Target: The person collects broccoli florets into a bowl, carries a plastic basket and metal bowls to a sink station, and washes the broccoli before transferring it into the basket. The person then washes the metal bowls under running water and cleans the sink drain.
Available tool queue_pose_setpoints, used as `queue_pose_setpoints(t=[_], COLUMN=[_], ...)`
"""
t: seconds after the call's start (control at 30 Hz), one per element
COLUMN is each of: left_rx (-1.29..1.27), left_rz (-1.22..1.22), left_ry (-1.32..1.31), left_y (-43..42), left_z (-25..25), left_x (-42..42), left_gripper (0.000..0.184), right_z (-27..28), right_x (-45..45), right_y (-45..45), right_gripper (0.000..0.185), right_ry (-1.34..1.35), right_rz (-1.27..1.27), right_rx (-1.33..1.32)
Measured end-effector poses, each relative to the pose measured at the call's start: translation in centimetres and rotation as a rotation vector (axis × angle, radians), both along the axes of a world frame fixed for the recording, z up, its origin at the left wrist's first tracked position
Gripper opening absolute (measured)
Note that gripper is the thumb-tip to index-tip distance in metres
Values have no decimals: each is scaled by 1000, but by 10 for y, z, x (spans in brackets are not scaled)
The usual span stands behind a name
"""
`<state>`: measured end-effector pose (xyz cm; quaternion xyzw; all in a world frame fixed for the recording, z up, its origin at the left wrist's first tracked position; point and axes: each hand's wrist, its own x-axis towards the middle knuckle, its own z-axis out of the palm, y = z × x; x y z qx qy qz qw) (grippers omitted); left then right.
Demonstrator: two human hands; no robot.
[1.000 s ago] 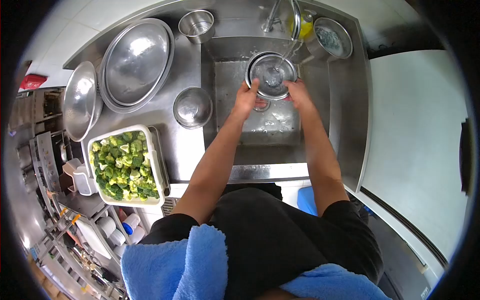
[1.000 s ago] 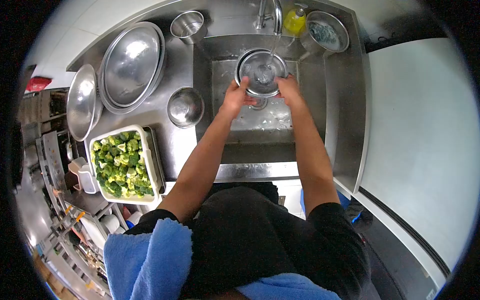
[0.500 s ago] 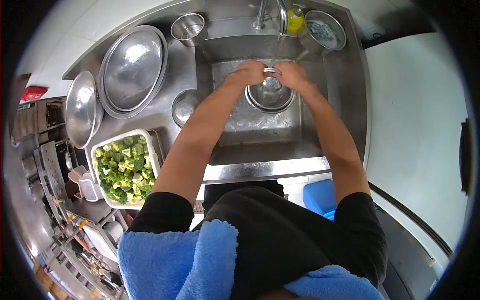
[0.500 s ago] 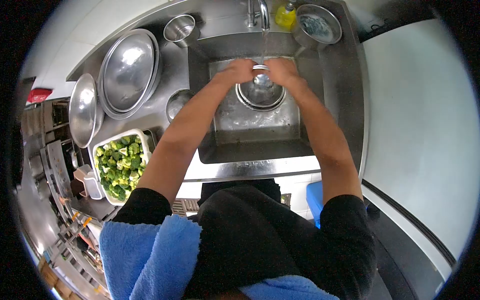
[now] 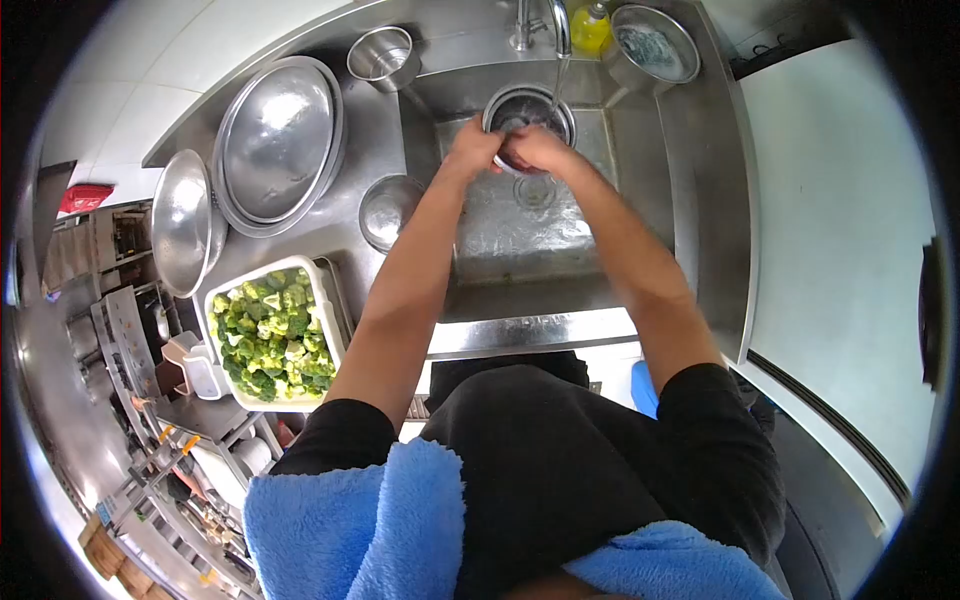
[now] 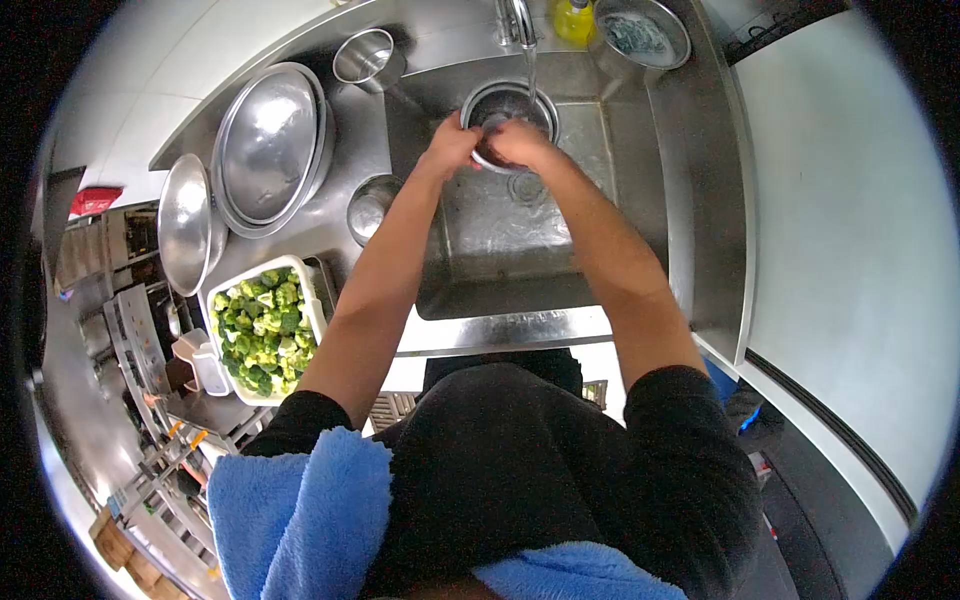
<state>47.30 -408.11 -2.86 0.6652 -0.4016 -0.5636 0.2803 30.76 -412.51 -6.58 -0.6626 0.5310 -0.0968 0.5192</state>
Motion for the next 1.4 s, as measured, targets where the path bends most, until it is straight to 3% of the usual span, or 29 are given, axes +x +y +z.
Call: queue_pose_setpoints(t=[0.03, 0.1, 0.23, 0.33, 0.43, 0.5, 0.53, 0.57, 0.63, 0.67, 0.77, 0.87, 0.9, 1.03, 1.07, 1.3, 1.4], left_rx=[-2, 26, 122, 92, 99, 157, 113, 177, 299, 298, 425, 398, 323, 36, 6, -68, -35], left_rz=[-12, 139, 372, 412, 570, 707, 631, 652, 704, 614, 521, 326, 338, 409, 413, 469, 545], left_ry=[-13, 111, 527, 897, 1056, 1034, 949, 752, 355, 317, 378, 455, 507, 686, 709, 828, 842], left_y=[2, 18, 30, 39, 38, 41, 38, 38, 40, 46, 73, 96, 112, 138, 141, 136, 111], left_z=[12, 24, -18, -39, -20, 4, -11, -25, -6, -44, -49, -105, -113, -119, -119, -134, -128], left_x=[5, -3, -8, -21, -49, -57, -58, -62, -59, -52, -45, -46, -49, -51, -49, -47, -40], left_gripper=[40, 41, 41, 42, 46, 53, 69, 69, 69, 68, 67, 64, 49, 46, 46, 46, 47], right_z=[13, 40, 106, 94, 107, 145, 158, 160, 164, 165, 172, 157, 150, 115, 101, 90, 102], right_x=[-5, -16, -43, -53, -55, -51, -48, -51, -57, -50, -23, 28, 49, 115, 123, 129, 80], right_y=[3, 4, 23, 18, 16, 15, 15, 15, 8, 9, 28, 67, 82, 131, 137, 121, 87], right_gripper=[20, 28, 48, 50, 49, 50, 51, 52, 56, 59, 68, 77, 80, 80, 76, 77, 69], right_ry=[375, 355, 368, 440, 530, 621, 664, 705, 767, 699, 441, 110, -8, -223, -117, -336, -196], right_rz=[229, 82, -268, -211, -185, -113, -78, -36, 70, 82, 136, 278, 347, 687, 804, 1100, 700], right_rx=[-328, -639, -1120, -327, -303, -321, -333, -395, -530, -626, -871, -1044, -1097, -1167, -1265, -912, -1051])
